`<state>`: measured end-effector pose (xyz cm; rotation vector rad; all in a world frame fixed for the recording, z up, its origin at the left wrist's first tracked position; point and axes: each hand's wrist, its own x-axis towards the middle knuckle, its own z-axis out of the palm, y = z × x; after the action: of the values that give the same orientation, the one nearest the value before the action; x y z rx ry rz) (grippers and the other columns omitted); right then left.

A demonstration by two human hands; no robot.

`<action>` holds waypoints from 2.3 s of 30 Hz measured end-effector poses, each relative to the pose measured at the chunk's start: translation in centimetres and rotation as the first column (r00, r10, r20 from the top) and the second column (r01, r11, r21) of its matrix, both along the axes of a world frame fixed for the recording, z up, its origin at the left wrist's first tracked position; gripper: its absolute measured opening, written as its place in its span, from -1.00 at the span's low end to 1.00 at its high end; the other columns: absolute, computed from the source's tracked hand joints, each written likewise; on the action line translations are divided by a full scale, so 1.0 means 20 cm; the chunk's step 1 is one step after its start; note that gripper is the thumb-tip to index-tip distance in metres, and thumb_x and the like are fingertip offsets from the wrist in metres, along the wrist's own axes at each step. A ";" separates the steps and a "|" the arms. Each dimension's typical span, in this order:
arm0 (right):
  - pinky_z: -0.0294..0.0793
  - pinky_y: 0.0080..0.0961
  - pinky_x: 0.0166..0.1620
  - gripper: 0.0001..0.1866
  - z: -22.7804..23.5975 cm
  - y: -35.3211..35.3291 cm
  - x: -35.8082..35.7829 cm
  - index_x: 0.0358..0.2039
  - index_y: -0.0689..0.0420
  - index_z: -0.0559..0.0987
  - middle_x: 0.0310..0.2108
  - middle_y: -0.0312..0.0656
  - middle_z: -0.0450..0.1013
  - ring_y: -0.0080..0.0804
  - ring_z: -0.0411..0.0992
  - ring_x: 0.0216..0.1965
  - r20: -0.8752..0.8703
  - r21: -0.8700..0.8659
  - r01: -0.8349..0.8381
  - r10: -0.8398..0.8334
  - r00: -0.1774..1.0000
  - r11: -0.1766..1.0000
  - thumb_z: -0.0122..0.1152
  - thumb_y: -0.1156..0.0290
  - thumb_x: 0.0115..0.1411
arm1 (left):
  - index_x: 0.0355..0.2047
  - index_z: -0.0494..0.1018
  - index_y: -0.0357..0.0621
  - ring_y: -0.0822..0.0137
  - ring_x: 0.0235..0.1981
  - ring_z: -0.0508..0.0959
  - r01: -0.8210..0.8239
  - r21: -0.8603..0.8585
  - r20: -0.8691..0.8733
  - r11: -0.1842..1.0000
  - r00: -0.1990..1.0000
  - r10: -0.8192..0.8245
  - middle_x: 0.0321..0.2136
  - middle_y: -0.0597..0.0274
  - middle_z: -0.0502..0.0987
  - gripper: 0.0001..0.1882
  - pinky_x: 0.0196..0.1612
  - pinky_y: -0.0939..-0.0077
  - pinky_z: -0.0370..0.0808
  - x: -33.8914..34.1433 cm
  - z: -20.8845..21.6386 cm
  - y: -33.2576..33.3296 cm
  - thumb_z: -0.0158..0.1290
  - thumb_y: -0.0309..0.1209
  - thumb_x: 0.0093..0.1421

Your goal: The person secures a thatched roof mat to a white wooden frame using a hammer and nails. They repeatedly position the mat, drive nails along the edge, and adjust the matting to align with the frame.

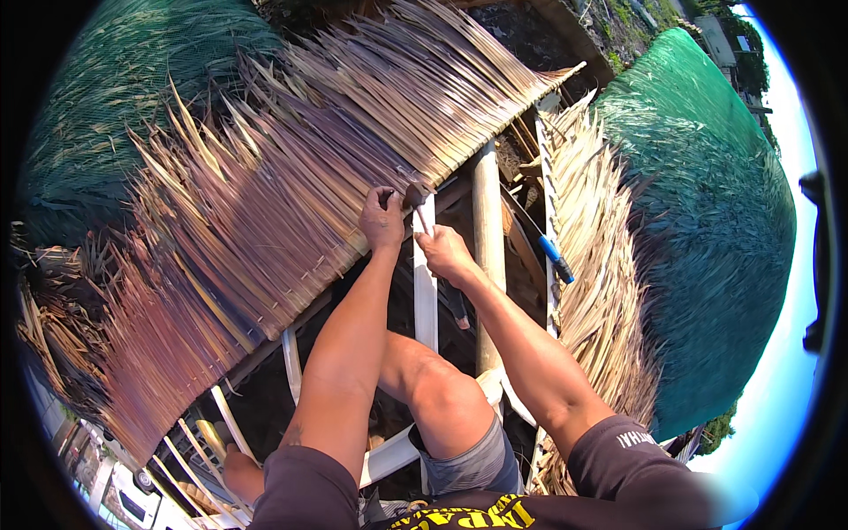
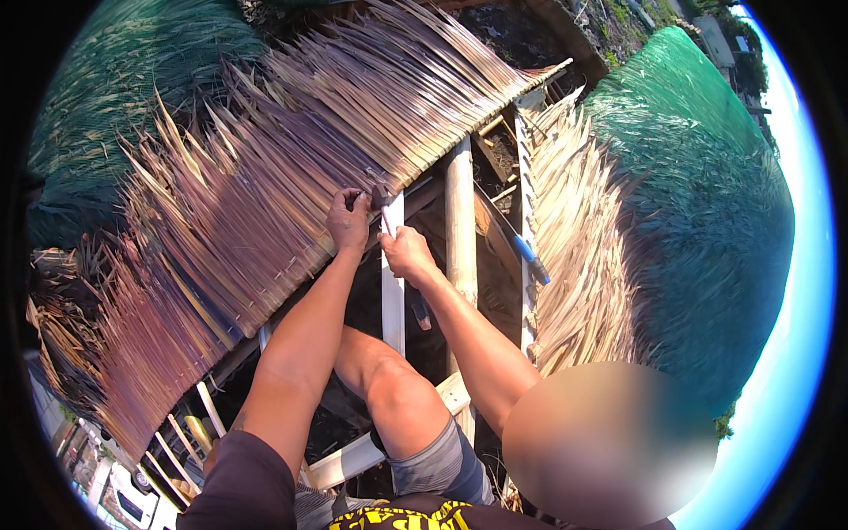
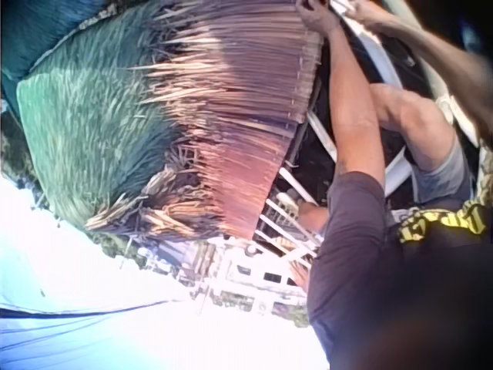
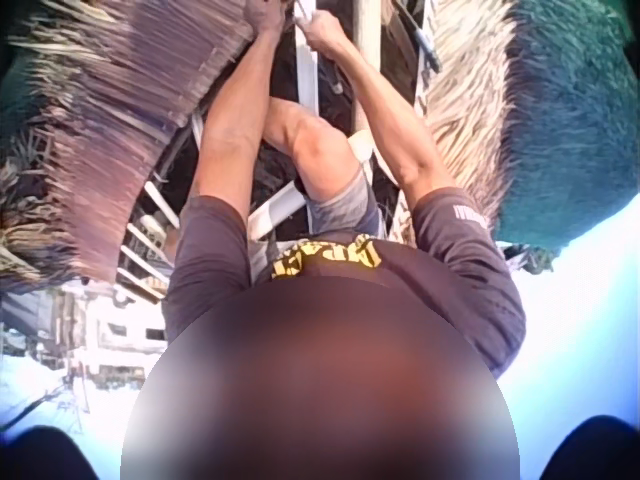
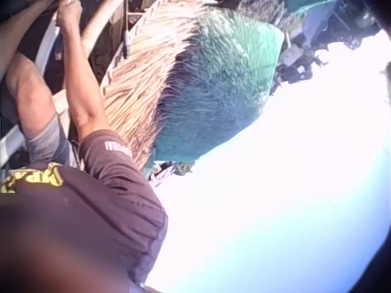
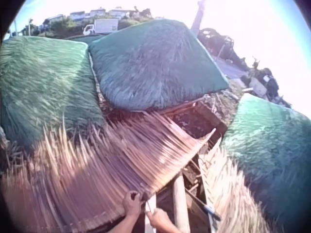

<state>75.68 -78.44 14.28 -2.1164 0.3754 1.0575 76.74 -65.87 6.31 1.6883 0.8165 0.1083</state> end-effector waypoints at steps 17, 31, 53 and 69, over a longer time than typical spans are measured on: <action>0.41 0.17 -0.28 -0.76 0.31 -0.12 0.05 -0.19 0.25 0.28 -0.48 0.29 0.48 0.37 0.47 -0.35 0.547 -0.087 -0.235 0.244 0.801 0.968 0.11 0.44 0.26 | -0.18 0.58 0.11 0.09 -0.09 0.53 0.416 0.317 -0.257 0.852 0.903 -0.345 -0.20 0.25 0.47 -0.85 -0.04 0.18 0.48 0.00 -0.01 -0.09 0.14 -0.28 0.25; 0.49 0.17 -0.12 -0.69 0.08 -0.15 0.14 -0.28 0.41 0.42 -0.34 0.41 0.52 0.38 0.52 -0.22 0.203 -0.262 -0.320 0.376 0.904 0.910 0.06 0.33 0.29 | -0.09 0.56 0.03 0.11 -0.20 0.57 0.420 0.350 -0.157 0.837 0.907 -0.390 -0.27 0.20 0.51 -0.76 -0.15 0.23 0.50 -0.01 -0.03 -0.07 0.16 -0.34 0.23; 0.52 -0.04 -0.31 -0.80 0.54 -0.11 -0.04 -0.23 0.37 0.40 -0.47 0.22 0.50 0.24 0.53 -0.38 0.616 0.008 -0.148 0.111 0.780 0.989 0.15 0.49 0.25 | 0.21 0.30 -0.10 0.14 0.20 0.41 -0.604 -0.797 -0.446 0.017 0.608 0.657 0.14 0.20 0.42 -0.53 0.27 0.24 0.41 -0.21 -0.20 -0.11 0.13 -0.33 0.35; 0.43 -0.08 -0.26 -0.82 0.25 -0.06 0.02 -0.24 0.33 0.43 -0.40 0.15 0.46 0.18 0.47 -0.35 0.649 -0.163 -0.287 0.322 0.690 0.944 0.05 0.43 0.32 | 0.19 0.27 -0.17 -0.03 0.17 0.43 -0.664 -0.743 -0.513 0.085 0.647 0.564 0.15 0.15 0.39 -0.52 0.07 0.21 0.63 -0.20 -0.21 -0.08 0.15 -0.38 0.33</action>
<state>76.00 -79.63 19.28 -2.4860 -0.3249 0.3730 72.65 -67.42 2.16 0.1614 1.3230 0.1301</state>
